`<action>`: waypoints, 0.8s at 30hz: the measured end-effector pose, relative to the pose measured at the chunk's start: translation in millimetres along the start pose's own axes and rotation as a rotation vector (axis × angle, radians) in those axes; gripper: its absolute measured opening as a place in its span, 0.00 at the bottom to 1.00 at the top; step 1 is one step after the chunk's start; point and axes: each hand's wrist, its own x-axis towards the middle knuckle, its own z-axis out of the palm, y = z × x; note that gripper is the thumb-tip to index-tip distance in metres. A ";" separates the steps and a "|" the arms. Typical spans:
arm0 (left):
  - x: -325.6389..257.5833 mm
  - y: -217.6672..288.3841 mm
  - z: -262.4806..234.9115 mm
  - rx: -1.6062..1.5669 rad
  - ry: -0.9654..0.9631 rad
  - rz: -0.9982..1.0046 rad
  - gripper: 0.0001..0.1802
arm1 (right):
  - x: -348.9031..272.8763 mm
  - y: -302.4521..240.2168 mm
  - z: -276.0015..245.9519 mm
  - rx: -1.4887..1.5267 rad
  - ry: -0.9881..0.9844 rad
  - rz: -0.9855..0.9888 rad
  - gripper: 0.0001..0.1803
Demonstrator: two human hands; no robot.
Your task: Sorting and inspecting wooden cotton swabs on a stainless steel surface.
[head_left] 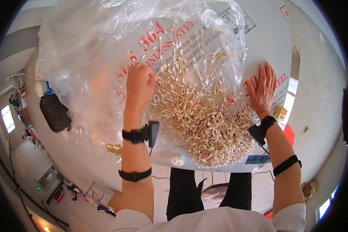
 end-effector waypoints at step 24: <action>-79.7 105.7 43.3 -0.157 -0.092 -0.504 0.13 | -0.8 -2.8 2.0 0.013 -0.002 -0.014 0.37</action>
